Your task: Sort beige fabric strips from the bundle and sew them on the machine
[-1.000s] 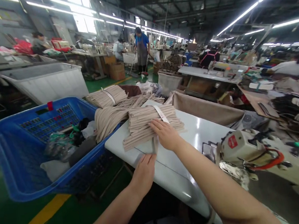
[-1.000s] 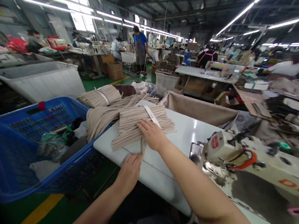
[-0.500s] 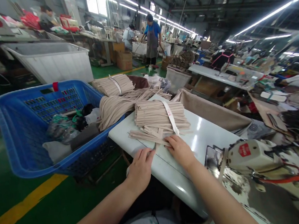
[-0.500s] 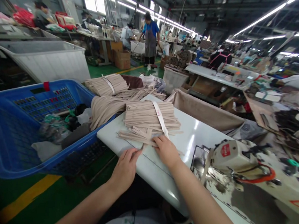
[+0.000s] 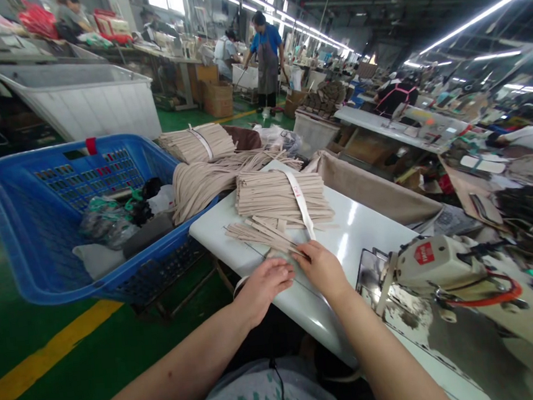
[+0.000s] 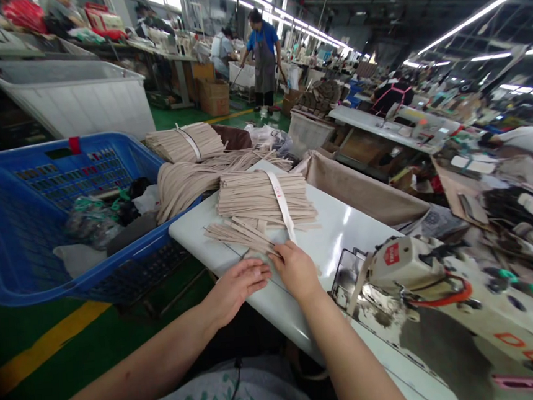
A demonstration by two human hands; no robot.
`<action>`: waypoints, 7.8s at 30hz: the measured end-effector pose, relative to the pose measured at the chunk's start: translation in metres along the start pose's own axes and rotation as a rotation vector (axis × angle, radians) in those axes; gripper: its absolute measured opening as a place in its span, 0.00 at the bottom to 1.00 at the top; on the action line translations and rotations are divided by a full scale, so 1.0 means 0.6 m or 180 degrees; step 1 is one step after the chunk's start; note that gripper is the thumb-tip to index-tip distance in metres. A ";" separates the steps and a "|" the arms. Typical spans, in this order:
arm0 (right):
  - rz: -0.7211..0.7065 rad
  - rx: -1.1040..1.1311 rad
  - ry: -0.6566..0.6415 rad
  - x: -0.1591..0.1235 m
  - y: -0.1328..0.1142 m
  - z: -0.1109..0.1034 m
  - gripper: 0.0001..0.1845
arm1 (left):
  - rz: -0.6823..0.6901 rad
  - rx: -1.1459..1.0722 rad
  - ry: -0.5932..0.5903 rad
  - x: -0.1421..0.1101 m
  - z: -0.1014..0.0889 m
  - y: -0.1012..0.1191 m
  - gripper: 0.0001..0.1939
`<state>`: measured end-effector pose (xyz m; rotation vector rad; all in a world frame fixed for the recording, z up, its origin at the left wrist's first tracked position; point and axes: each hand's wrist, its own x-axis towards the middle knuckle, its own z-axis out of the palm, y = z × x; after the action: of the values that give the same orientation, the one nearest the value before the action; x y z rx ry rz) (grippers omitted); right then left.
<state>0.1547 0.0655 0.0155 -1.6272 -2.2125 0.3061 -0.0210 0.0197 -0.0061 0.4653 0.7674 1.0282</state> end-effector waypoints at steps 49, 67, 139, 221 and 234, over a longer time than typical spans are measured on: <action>-0.0327 -0.1060 0.0189 -0.024 -0.042 -0.016 0.08 | 0.0157 -0.0876 0.0409 0.007 0.020 0.005 0.12; 0.0282 0.0104 -0.0234 -0.002 0.001 0.010 0.07 | 0.0293 -0.0788 0.0866 -0.005 0.029 0.009 0.17; 0.0289 -0.0306 -0.0126 -0.031 -0.009 0.005 0.09 | 0.0362 -0.0411 0.1204 -0.003 0.021 0.006 0.10; -0.0312 -0.1247 0.0455 0.086 0.084 0.015 0.37 | 0.0262 -0.1184 0.1004 -0.006 0.006 0.018 0.09; -0.0295 -0.1589 -0.0292 0.102 0.063 -0.023 0.31 | -0.0027 -0.1275 0.1064 -0.016 0.017 0.018 0.04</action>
<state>0.1775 0.1346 0.0236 -1.7646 -2.5695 -0.2229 -0.0222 0.0160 0.0111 -0.0568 0.8298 1.2337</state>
